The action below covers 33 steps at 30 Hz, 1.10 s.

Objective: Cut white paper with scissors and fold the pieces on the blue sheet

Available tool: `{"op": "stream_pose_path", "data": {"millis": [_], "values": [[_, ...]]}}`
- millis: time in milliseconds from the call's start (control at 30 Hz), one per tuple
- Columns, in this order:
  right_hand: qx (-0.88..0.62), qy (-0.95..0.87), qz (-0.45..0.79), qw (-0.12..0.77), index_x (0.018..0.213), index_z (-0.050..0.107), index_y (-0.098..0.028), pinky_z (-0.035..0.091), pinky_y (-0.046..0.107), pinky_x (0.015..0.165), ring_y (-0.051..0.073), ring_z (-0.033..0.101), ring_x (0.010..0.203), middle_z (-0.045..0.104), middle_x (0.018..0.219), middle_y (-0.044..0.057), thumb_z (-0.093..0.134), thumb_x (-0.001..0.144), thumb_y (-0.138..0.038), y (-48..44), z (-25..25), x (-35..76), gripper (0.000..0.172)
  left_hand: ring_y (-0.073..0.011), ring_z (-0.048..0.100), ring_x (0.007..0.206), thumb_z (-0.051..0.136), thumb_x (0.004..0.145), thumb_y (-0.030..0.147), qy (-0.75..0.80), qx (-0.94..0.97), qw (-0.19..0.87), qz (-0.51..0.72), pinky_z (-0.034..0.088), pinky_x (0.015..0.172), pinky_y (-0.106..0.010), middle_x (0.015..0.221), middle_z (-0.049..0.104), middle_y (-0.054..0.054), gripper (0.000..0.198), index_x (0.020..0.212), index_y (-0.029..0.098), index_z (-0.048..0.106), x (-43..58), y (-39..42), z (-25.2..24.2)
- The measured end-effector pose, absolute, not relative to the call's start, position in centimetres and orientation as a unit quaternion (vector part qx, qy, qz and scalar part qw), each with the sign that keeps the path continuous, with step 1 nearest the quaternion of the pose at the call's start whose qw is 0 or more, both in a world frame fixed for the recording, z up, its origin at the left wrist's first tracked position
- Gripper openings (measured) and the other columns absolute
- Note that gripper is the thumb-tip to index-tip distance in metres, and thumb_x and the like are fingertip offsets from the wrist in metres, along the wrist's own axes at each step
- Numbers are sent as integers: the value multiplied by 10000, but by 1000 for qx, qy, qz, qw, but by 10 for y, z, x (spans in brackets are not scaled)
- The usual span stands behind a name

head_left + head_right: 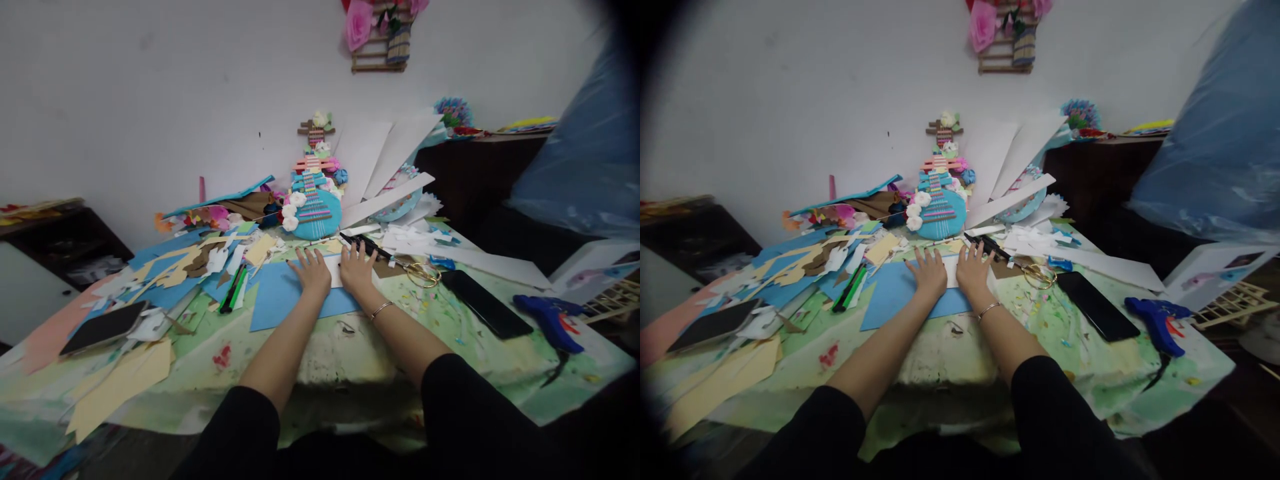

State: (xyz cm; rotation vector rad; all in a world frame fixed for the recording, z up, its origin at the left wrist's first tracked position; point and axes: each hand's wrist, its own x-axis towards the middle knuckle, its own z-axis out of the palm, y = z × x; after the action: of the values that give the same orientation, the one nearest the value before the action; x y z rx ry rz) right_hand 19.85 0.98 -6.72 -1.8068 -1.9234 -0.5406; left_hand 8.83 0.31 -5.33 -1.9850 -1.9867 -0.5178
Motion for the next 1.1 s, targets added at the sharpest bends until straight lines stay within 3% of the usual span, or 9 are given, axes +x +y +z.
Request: {"op": "stream_pose_path", "data": {"millis": [267, 600, 867, 967, 1100], "values": [[-639, -707, -226, 201, 1313, 445, -92, 165, 627, 977, 373, 274, 1297, 399, 1386, 220, 303, 912, -190, 11, -68, 214, 436, -407, 214, 1338, 269, 876, 132, -708, -659, 165, -193, 178, 975, -697, 1363, 418, -236, 474, 1312, 93, 450, 78, 1, -58], [-663, -684, -231, 195, 1361, 368, -37, 222, 619, 916, 401, 320, 1238, 425, 1325, 287, 255, 905, -139, 2, -62, 231, 481, -424, 196, 1336, 305, 870, 132, -737, -632, 147, -191, 193, 971, -684, 1412, 345, -233, 463, 1307, 116, 457, 58, 8, -67], [-661, -697, -216, 172, 1344, 404, -118, 265, 432, 978, 290, 370, 1215, 451, 1336, 187, 290, 918, -141, -8, -37, 241, 441, -367, 409, 1202, 283, 876, 108, -768, -588, 57, -248, 309, 941, -560, 1221, 501, -258, 393, 1186, 61, 520, 46, 2, -63], [-706, -664, -186, 161, 1225, 507, -71, 355, 365, 869, 287, 465, 1094, 541, 1188, 218, 402, 866, -133, -15, -19, 278, 380, -357, 457, 1139, 322, 881, 154, -767, -586, 32, -259, 357, 890, -533, 1171, 523, -242, 341, 1127, 86, 548, 37, 4, -58], [-767, -622, -105, 117, 935, 650, -66, 405, 308, 716, 264, 581, 875, 638, 912, 203, 522, 795, -173, -23, -12, 336, 218, -285, 413, 1205, 425, 881, 280, -698, -667, 2, -261, 372, 931, -424, 1315, 444, -143, 297, 1128, 192, 562, 37, 14, -49]]}}
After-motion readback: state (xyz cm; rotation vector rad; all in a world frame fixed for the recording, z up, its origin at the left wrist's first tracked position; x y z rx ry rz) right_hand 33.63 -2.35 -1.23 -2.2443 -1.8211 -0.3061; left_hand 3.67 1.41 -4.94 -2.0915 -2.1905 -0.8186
